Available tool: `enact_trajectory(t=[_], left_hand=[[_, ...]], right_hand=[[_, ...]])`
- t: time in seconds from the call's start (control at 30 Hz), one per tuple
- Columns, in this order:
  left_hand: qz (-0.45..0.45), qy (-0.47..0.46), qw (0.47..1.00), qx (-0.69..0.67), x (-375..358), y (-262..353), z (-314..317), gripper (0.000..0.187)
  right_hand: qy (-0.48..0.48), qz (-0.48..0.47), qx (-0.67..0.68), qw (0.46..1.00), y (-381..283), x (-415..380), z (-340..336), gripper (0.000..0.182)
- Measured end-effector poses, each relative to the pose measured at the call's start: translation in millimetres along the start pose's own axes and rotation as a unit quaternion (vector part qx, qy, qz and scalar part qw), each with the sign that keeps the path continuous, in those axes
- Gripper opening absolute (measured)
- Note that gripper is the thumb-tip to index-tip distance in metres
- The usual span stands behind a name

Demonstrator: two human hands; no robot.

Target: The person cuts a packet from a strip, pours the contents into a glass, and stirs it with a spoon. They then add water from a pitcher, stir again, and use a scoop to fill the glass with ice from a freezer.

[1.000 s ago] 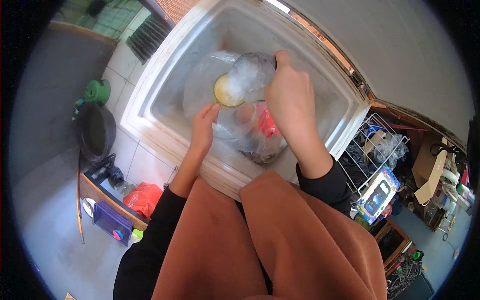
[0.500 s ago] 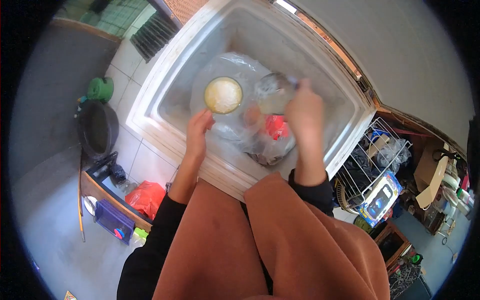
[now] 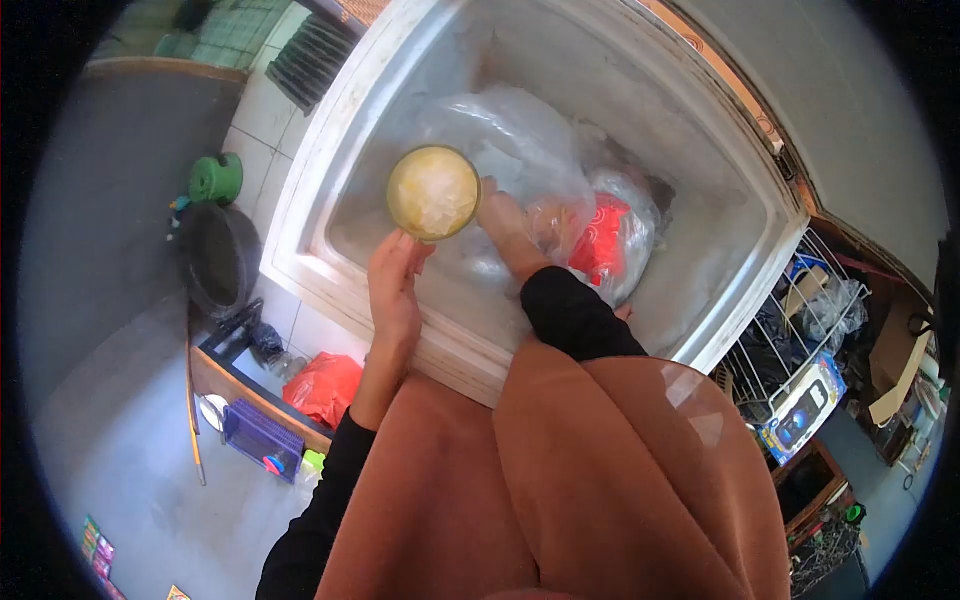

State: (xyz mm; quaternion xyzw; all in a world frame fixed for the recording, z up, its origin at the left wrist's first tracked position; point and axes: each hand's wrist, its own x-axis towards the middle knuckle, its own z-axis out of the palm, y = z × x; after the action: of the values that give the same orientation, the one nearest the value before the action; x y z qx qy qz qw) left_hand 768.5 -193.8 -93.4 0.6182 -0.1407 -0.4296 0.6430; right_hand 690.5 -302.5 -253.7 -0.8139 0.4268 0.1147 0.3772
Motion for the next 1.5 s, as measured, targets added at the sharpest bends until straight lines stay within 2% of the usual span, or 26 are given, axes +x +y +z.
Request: enact_trajectory(t=[0.03, 0.1, 0.23, 0.3, 0.33, 0.4, 0.43, 0.5, 0.53, 0.6, 0.63, 0.7, 0.73, 0.8, 0.83, 0.9, 1.0, 1.13, 1.2, 1.33, 1.4, 1.5], left_hand=[[0.0, -0.003, 1.0, -0.001, 0, 1, 0, 0.029], [-0.003, 0.006, 0.999, 0.04, 0, 0, 2, 0.029], [-0.006, 0.004, 0.999, 0.054, 0, -2, 0, 0.028], [-0.036, -0.026, 0.997, 0.059, -1, -2, -7, 0.037], [-0.038, -0.027, 0.997, 0.06, -1, -3, -9, 0.037], [-0.033, -0.044, 0.995, 0.085, -1, -5, -12, 0.038], [-0.034, -0.046, 0.995, 0.086, -1, -4, -11, 0.038], [-0.038, -0.024, 0.997, 0.056, -1, -4, -8, 0.039], [-0.041, -0.016, 0.998, 0.047, -2, -4, -7, 0.04], [-0.043, -0.013, 0.998, 0.047, -2, -4, -9, 0.041], [-0.043, -0.012, 0.998, 0.047, -2, -4, -10, 0.042], [-0.056, -0.032, 0.997, 0.048, -2, -4, -12, 0.04], [-0.061, -0.039, 0.996, 0.048, -2, -2, -8, 0.04], [-0.041, 0.025, 0.998, 0.036, -3, 5, 7, 0.027], [-0.042, 0.029, 0.998, 0.035, -4, 5, 6, 0.027], [-0.039, 0.002, 0.999, 0.035, -4, 4, 3, 0.029], [-0.046, 0.026, 0.998, 0.026, -4, 8, 10, 0.029], [-0.044, 0.015, 0.998, 0.036, -4, 5, 8, 0.031], [-0.049, 0.029, 0.998, 0.031, -4, 6, 10, 0.031], [-0.042, 0.025, 0.998, 0.029, -4, 6, 8, 0.031], [-0.04, 0.042, 0.998, 0.026, -5, 7, 12, 0.033], [-0.037, 0.036, 0.999, 0.016, -5, 4, 6, 0.035]], right_hand=[[0.002, 0.002, -0.001, 1.0, 7, 7, 0, 0.033], [0.157, 0.013, 0.031, 0.987, 27, 39, 3, 0.032], [0.164, 0.009, 0.03, 0.986, 51, 62, 5, 0.033], [0.034, -0.017, -0.004, 0.999, 48, 41, 2, 0.031], [0.033, -0.015, -0.004, 0.999, 42, 36, 1, 0.031], [-0.035, -0.028, -0.022, 0.999, 28, 32, 1, 0.031], [-0.035, -0.026, -0.02, 0.999, 31, 38, 2, 0.031], [0.033, 0.034, 0.014, 0.999, 39, 55, 5, 0.026], [0.029, 0.036, 0.016, 0.999, 42, 58, 2, 0.026], [-0.031, 0.016, -0.028, 0.999, 49, 63, -9, 0.03], [-0.032, 0.015, -0.028, 0.999, 52, 69, -8, 0.03], [-0.115, 0.007, -0.106, 0.988, 58, 77, -3, 0.031], [-0.116, 0.007, -0.106, 0.988, 56, 73, 0, 0.031], [-0.06, 0.012, -0.085, 0.995, 52, 64, 7, 0.032], [-0.063, 0.009, -0.086, 0.994, 51, 66, 6, 0.032], [-0.129, 0.027, -0.069, 0.989, 52, 71, 1, 0.03], [-0.159, 0.005, -0.068, 0.985, 57, 72, 42, 0.029], [-0.188, 0.036, -0.081, 0.978, 36, 52, 22, 0.03], [-0.195, -0.024, -0.088, 0.977, 57, 68, 42, 0.03], [-0.204, -0.071, -0.095, 0.972, 74, 86, 46, 0.029], [-0.265, -0.171, -0.059, 0.947, 72, 94, 26, 0.029], [-0.254, -0.159, -0.127, 0.945, 71, 103, -8, 0.036]])
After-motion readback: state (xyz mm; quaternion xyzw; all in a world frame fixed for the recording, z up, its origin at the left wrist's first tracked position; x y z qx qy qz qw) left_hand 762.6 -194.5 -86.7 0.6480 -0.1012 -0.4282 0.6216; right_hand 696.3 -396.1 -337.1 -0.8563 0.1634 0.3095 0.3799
